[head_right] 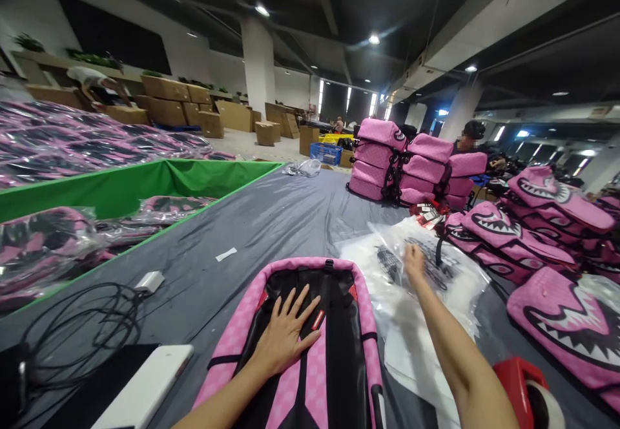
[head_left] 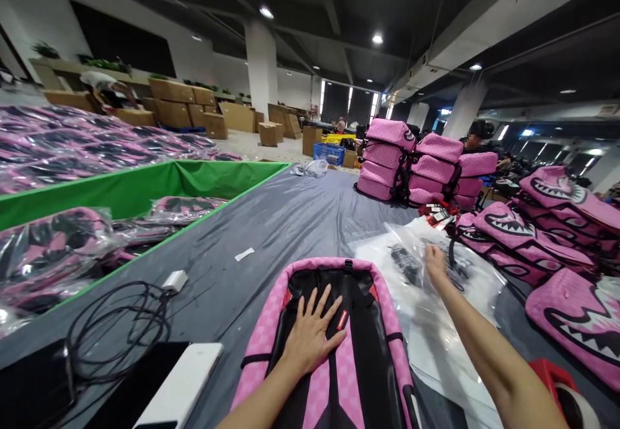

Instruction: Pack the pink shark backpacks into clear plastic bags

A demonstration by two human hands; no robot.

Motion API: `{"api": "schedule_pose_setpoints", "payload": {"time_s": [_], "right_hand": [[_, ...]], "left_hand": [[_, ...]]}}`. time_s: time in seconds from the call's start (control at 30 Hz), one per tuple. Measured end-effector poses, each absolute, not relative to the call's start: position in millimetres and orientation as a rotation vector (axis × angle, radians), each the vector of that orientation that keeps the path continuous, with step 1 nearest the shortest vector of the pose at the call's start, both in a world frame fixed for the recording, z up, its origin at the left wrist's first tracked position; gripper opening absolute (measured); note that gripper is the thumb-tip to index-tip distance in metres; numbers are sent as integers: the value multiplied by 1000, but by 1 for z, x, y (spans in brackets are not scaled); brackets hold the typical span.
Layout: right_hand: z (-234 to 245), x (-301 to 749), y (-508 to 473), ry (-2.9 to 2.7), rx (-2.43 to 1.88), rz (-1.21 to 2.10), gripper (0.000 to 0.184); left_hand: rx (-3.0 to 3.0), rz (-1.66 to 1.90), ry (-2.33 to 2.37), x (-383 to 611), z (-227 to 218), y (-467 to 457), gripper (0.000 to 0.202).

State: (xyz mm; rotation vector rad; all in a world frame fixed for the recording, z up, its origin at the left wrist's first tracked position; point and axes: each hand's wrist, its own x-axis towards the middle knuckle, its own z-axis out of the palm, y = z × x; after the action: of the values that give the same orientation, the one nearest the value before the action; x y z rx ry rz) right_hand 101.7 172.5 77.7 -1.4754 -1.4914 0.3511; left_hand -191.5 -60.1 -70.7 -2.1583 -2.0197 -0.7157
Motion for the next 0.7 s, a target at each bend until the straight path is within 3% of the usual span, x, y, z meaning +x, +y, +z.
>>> {"api": "schedule_pose_setpoints", "payload": {"time_s": [0.1,0.23,0.33,0.43,0.53,0.7], "right_hand": [[102,66,131,-1724,-1274,487,47],[102,17,53,-2068,-872,847,47],[84,-1,-3,-2308,-533,923,41],[62,-6,-39,-2450,-380,833,34],[44,-6,-56,-2533,-407,763,29],[29,1,-73,-2634,-581,664,17]], "left_hand": [[-2208,-970,-2054,-188,-53,-65,60],[-2137,-1844,-2242,-172,-19,-88,43],[-2008,-2478,-2214,-157,2,-117,51],[-1457,-3027,-2230,-148,11,-147,54],[-991,-3163,-2416,-146,7,-170,52],[-897,-3091,-2518,-143,-5,-184,55]]}}
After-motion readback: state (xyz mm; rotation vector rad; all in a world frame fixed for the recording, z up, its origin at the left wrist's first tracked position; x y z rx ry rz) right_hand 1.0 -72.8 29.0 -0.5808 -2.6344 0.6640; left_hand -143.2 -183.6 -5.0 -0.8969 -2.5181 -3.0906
